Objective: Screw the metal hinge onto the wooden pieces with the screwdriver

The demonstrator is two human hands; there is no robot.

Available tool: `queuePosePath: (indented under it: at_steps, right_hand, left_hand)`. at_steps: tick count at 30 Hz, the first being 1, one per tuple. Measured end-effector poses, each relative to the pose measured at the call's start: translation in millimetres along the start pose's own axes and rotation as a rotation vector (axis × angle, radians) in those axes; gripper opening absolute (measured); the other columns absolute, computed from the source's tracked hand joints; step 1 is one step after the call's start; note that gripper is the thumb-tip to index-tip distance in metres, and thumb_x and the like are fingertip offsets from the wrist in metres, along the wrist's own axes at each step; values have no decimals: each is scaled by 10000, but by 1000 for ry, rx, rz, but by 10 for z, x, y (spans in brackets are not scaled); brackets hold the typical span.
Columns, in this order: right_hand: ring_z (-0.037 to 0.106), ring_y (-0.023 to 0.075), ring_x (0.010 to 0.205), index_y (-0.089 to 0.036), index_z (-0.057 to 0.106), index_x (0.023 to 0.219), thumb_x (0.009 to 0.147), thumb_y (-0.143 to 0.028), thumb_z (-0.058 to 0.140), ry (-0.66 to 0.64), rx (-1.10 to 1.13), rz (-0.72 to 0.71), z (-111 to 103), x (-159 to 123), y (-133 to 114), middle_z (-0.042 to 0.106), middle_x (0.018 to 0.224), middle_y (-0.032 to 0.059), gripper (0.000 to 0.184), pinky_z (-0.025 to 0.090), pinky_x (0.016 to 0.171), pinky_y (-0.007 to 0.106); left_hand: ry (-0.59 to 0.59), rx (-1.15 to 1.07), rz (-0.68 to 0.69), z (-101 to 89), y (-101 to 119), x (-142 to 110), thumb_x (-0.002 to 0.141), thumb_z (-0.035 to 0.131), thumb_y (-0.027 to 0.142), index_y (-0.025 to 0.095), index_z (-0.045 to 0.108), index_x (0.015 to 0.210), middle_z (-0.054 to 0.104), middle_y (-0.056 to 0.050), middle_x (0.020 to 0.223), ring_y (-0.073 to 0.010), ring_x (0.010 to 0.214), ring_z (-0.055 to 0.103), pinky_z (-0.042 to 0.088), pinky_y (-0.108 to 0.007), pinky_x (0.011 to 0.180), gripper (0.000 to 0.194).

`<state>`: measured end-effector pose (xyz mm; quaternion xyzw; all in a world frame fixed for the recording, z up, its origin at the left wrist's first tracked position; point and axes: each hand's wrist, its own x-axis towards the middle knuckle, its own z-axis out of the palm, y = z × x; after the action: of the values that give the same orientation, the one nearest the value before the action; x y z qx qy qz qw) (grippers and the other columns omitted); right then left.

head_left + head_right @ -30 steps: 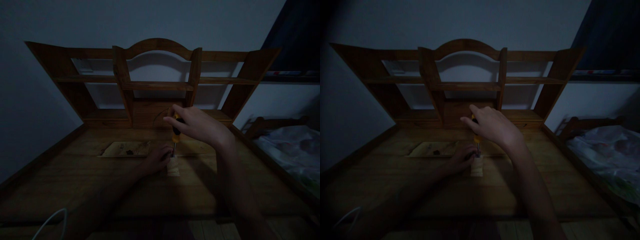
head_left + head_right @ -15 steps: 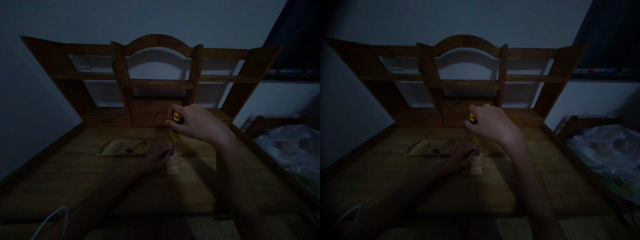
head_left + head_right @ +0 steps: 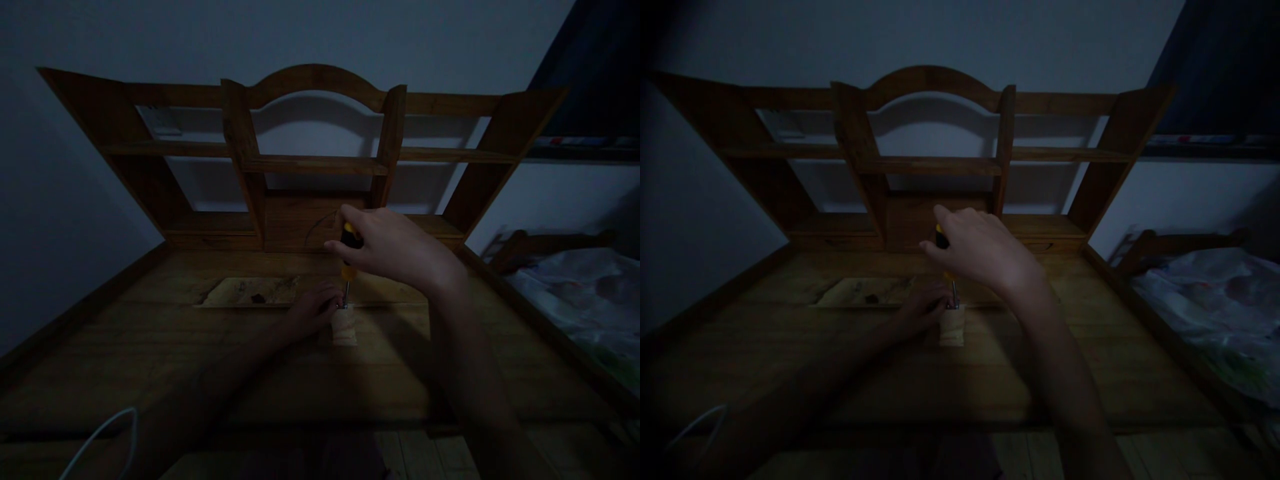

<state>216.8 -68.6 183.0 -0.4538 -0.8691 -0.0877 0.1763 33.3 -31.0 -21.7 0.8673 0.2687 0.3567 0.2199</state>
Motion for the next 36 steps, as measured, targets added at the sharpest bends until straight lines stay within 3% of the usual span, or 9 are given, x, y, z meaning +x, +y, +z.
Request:
queuePosePath:
  at_steps: [4,7,13,20,28,33,36]
  right_hand:
    - [611,229,932,-190,534,1044,911,-319,536,-19,66,-54,-9,10,29,652,1096,95,185,404,767,321]
    - [616,217,959,-206,535,1063,931,-250,502,-63,127,-121,-12,19,34,669,1067,69,144,415,799,311]
    - [635,245,866,-185,544,1093,977,-410,479,-31,47,-6,17,40,42,674,917,86,262,411,730,326]
    - [614,236,1007,-175,567,1093,934,-286,517,-31,111,-111,1,46,71,660,1100,102,200,423,834,319]
    - [628,236,806,-180,592,1067,955,-469,515,-21,2,4,-6,36,58,680,892,78,318,395,692,321]
    - [619,232,936,-191,563,1116,910,-312,536,-55,98,-53,-16,38,99,676,1044,80,240,415,767,313]
    - [621,224,921,-197,563,1132,950,-336,499,-67,120,-66,0,40,91,679,1001,73,238,412,767,309]
  left_hand:
    - [7,-9,-8,-3,9,4,960,431,179,181,617,921,668,-56,967,-182,943,621,491,-326,879,190]
    - [45,-14,-1,-18,39,8,948,444,178,180,639,914,680,-56,947,-181,926,632,500,-327,869,198]
    - [88,-65,-12,-80,87,-22,955,481,212,182,703,928,716,-67,1059,-194,999,666,518,-335,903,226]
    - [139,24,-8,-129,70,-59,993,455,284,207,750,940,728,-61,1124,-221,1057,667,508,-375,936,310]
    - [138,50,21,-142,149,-33,987,472,290,206,747,955,735,-60,1108,-214,1001,680,528,-354,885,290]
    - [118,56,14,-134,152,-21,988,449,305,203,748,942,745,-59,1072,-206,961,689,537,-349,871,319]
    - [138,75,-10,-133,139,-23,989,455,321,206,751,930,743,-56,1102,-210,988,687,539,-349,878,324]
